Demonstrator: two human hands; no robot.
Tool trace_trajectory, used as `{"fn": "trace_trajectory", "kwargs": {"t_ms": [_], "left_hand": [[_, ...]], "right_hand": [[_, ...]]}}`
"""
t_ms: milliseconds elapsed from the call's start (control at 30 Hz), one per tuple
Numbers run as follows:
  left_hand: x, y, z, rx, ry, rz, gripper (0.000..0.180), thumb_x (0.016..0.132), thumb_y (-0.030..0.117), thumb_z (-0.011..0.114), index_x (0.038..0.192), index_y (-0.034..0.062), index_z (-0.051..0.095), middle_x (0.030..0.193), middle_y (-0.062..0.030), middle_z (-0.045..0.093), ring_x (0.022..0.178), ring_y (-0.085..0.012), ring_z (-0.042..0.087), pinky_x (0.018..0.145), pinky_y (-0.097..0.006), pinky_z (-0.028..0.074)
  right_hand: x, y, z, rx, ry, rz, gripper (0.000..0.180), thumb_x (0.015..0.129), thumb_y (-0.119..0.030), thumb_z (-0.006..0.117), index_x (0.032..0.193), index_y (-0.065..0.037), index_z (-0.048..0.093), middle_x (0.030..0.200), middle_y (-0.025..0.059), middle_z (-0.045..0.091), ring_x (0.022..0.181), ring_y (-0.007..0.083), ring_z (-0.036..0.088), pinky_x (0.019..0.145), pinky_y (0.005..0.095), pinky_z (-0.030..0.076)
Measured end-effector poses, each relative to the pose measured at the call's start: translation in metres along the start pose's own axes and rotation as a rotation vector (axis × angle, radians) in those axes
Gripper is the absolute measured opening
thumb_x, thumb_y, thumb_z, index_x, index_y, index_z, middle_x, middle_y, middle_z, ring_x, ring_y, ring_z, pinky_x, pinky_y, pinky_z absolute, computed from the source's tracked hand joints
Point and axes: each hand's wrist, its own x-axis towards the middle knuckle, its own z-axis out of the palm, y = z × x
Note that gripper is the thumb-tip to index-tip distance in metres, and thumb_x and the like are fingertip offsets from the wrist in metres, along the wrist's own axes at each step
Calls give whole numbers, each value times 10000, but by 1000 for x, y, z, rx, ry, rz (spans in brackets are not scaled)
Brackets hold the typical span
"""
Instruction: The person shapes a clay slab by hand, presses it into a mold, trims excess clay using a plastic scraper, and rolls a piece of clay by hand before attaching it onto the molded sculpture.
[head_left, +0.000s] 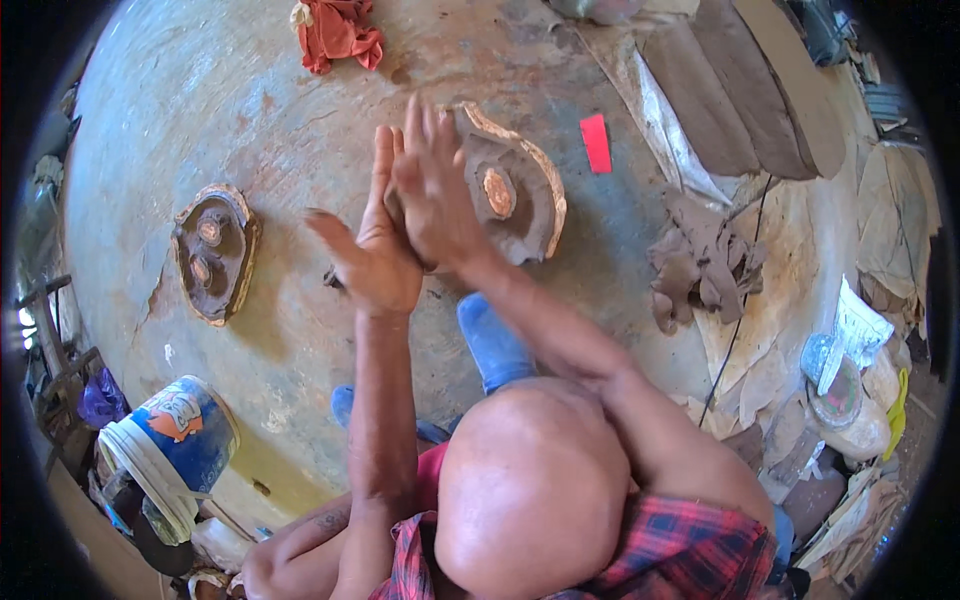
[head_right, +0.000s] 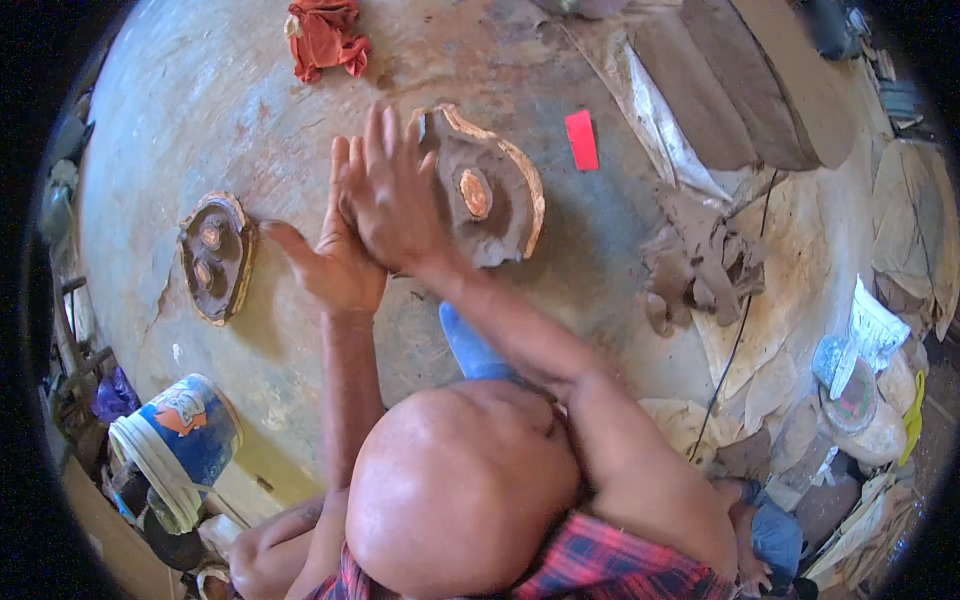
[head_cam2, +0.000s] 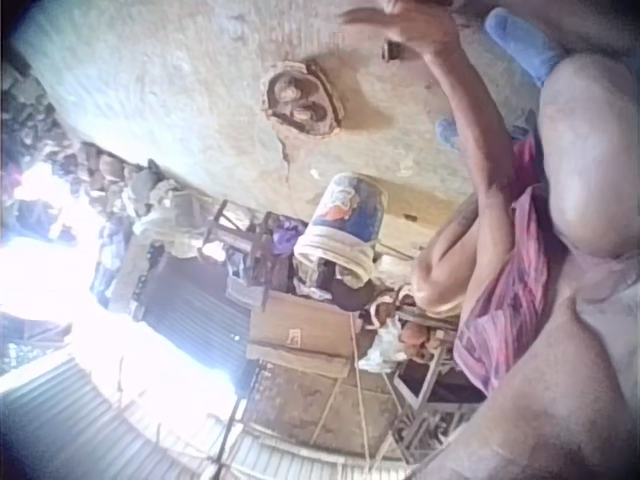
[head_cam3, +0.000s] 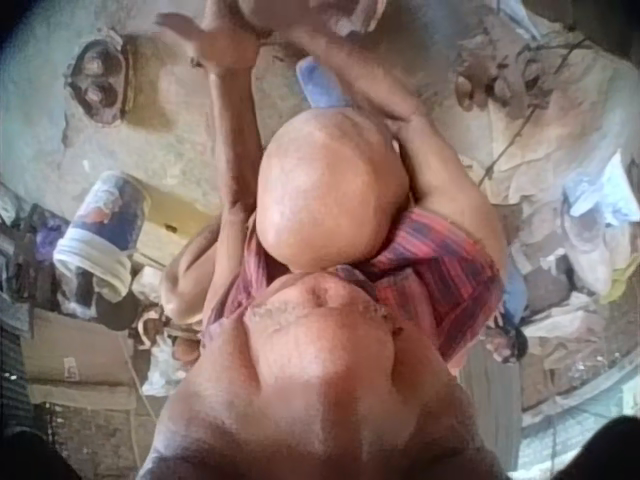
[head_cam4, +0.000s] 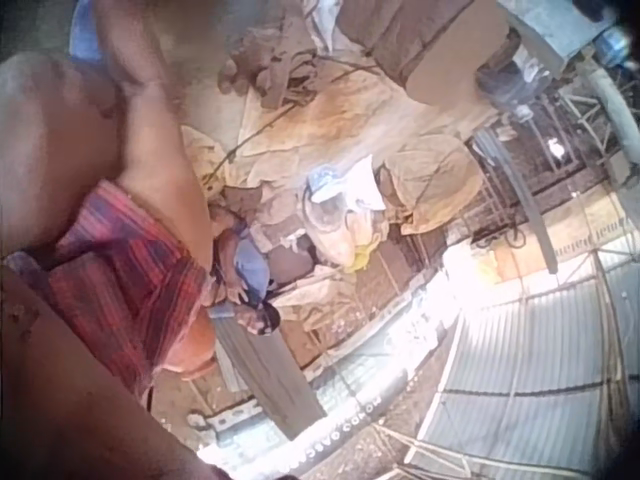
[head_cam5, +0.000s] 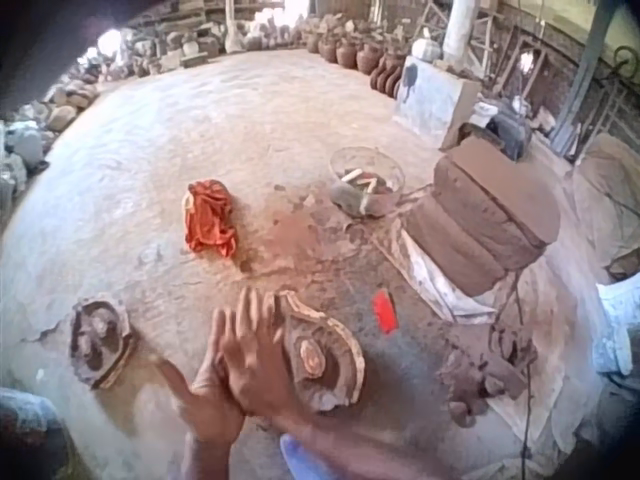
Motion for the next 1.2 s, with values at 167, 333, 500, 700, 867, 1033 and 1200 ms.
{"fn": "trace_trajectory", "kwargs": {"t_ms": [167,333,500,700,867,1033,1200], "left_hand": [[4,-19,-3,-144,-106,426,1292,807,1012,329,1710,112,121,1757,-142,195,1620,-329,185,1309,-539,142],[0,1,24,28,-23,115,1232,854,976,323,1707,105,142,1744,-154,235,1610,-331,214,1316,-506,152],[-6,-3,30,-180,-1,38,1220,863,965,336,1705,100,158,1745,-141,237,1601,-336,233,1317,-469,161],[-3,-20,71,-76,204,333,1062,956,857,366,1701,121,189,1722,-157,295,1582,-340,279,1305,-480,204],[0,-6,18,-224,34,151,971,991,816,370,1703,181,191,1696,-201,332,1562,-345,325,1276,-507,275],[-2,-17,-1,-57,-112,-16,968,990,814,381,1707,199,167,1695,-192,335,1555,-356,334,1251,-500,326],[-9,-7,16,36,107,191,964,990,828,334,1714,218,152,1747,-121,245,1594,-345,249,1282,-523,251]], "right_hand": [[-3,-15,-2,-327,-135,-311,1125,928,-880,359,1694,-79,169,1739,243,190,1583,558,86,1274,643,89],[13,-6,-23,30,31,268,1272,835,-998,279,1699,-74,142,1743,238,178,1590,550,54,1243,706,46],[14,4,-36,-275,-8,-114,1059,991,-804,345,1678,-14,179,1715,315,164,1575,565,110,1242,699,132],[-12,-40,-24,-246,-124,-292,1035,1018,-759,373,1668,18,158,1696,334,195,1559,590,136,1231,707,134],[22,4,-38,-216,40,35,1031,1048,-719,367,1669,41,48,1677,384,177,1563,565,173,1238,693,130],[43,6,-57,28,157,-14,976,1063,-705,332,1672,22,102,1694,347,194,1583,531,132,1248,682,93],[5,-42,-5,-69,-98,-238,940,1059,-667,403,1672,4,162,1708,320,183,1559,592,121,1224,722,137]]}}
